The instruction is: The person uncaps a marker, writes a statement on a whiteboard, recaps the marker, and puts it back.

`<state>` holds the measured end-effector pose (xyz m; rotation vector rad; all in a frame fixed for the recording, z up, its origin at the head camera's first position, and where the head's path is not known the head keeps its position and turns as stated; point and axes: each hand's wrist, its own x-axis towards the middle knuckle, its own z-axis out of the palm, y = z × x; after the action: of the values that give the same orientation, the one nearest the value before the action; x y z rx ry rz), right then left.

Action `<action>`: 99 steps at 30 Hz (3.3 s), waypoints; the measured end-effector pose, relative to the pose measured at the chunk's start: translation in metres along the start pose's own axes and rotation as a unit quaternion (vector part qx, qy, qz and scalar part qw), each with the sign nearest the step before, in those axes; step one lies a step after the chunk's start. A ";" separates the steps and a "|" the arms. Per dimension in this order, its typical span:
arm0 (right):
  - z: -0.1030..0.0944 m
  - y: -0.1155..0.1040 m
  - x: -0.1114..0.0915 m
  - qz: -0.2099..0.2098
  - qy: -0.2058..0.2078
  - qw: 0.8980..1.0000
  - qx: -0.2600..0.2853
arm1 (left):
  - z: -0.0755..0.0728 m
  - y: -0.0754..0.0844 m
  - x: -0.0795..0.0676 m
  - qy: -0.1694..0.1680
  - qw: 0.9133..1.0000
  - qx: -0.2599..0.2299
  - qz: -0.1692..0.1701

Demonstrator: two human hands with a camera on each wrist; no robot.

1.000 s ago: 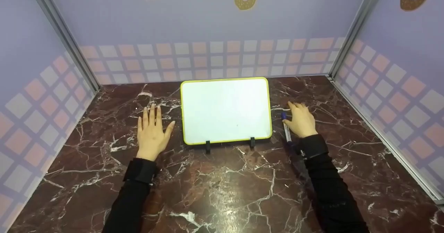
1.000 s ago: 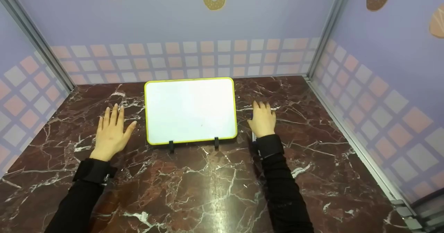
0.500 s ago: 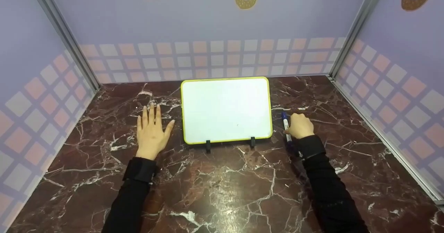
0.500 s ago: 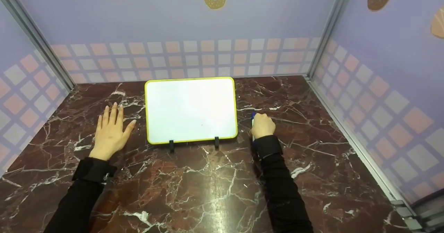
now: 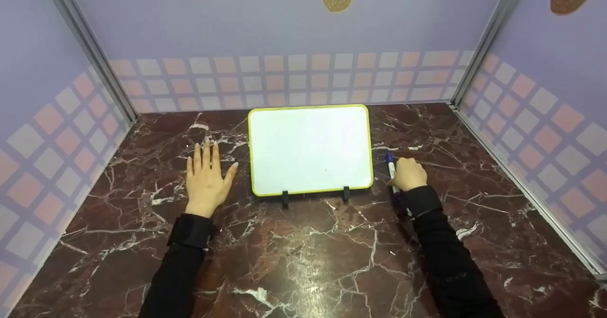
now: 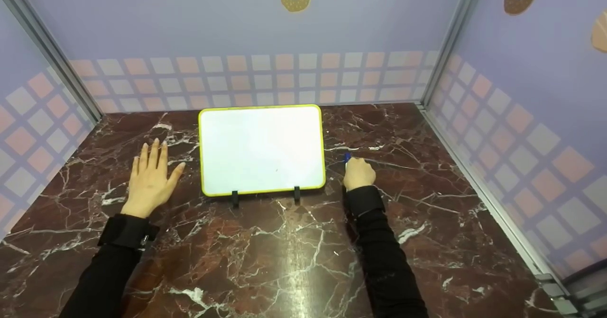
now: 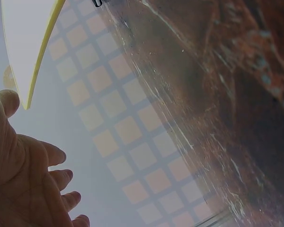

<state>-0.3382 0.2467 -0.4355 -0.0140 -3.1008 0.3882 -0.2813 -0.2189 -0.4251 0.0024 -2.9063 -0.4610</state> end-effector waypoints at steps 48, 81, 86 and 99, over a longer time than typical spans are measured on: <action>-0.028 -0.093 -0.052 -0.236 0.296 0.925 0.044 | -0.003 0.034 0.001 0.185 0.949 0.036 0.253; 0.020 -0.139 -0.078 -0.352 0.273 0.894 -0.044 | 0.035 0.077 -0.019 0.200 0.886 -0.030 0.417; 0.020 -0.138 -0.078 -0.357 0.284 0.888 -0.058 | 0.035 0.077 -0.020 0.188 0.891 -0.041 0.411; 0.017 -0.135 -0.074 -0.350 0.323 0.877 -0.063 | 0.032 0.073 -0.015 0.216 0.882 -0.059 0.413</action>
<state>-0.2656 0.1107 -0.4201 0.7765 -2.2496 0.1070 -0.2706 -0.1392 -0.4354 -0.9720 -2.1528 -0.3981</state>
